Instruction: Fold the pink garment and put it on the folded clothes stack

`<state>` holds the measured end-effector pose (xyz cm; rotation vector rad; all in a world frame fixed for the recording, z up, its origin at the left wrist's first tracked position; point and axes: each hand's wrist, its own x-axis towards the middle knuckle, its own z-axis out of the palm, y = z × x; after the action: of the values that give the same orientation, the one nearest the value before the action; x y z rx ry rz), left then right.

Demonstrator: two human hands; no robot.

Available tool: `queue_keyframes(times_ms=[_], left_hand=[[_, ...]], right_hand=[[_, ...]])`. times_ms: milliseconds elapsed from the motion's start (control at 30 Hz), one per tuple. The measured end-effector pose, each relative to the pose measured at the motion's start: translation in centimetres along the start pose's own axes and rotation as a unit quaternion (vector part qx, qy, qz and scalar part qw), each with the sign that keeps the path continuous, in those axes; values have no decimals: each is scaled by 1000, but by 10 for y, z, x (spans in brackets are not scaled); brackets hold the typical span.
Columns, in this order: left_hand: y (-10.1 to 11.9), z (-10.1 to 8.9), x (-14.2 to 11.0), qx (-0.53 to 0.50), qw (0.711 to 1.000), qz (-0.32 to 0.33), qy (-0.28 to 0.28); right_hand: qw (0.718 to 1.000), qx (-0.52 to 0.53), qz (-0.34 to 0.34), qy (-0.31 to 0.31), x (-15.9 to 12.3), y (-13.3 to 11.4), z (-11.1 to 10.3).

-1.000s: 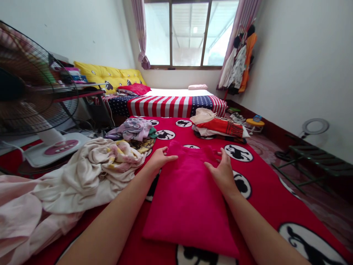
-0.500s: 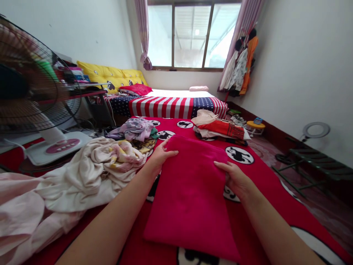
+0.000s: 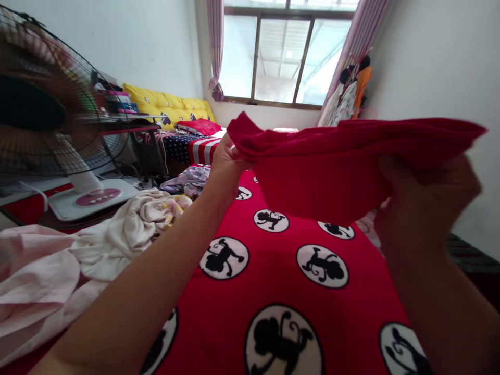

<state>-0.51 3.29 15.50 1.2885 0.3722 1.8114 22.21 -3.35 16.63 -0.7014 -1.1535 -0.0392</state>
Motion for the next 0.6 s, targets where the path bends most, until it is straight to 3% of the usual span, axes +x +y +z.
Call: queue_keyframes(times_ms=[67, 100, 167, 200, 267, 333, 367, 400, 500, 600], left_hand=[[-5, -6, -3, -19, 1000, -20, 0], [-11, -14, -10, -20, 998, -52, 4], [-26, -39, -32, -3, 990, -140, 23], [-34, -56, -45, 30, 980, -193, 44], [-47, -91, -70, 138, 934, -318, 83], [-54, -119, -89, 176, 917, -345, 97], [-56, -128, -96, 189, 913, -347, 101], [-57, -134, -100, 202, 913, -339, 101], [-60, -131, -105, 259, 915, -294, 99], [-64, -116, -108, 363, 908, -190, 87]], right_hand=[[992, -71, -105, 7, -18, -13, -11], [988, -84, -127, -30, -33, -19, -18], [967, -87, -123, -204, -75, -27, -32], [940, -81, -110, -312, -97, -30, -39], [852, -89, -101, -506, -137, -30, -55], [784, -100, -91, -606, -163, -21, -71], [779, -116, -74, -612, -168, -12, -79], [791, -141, -51, -593, -169, -1, -86], [841, -264, 29, -472, -153, 46, -97], [830, -361, 132, -404, -130, 91, -92]])
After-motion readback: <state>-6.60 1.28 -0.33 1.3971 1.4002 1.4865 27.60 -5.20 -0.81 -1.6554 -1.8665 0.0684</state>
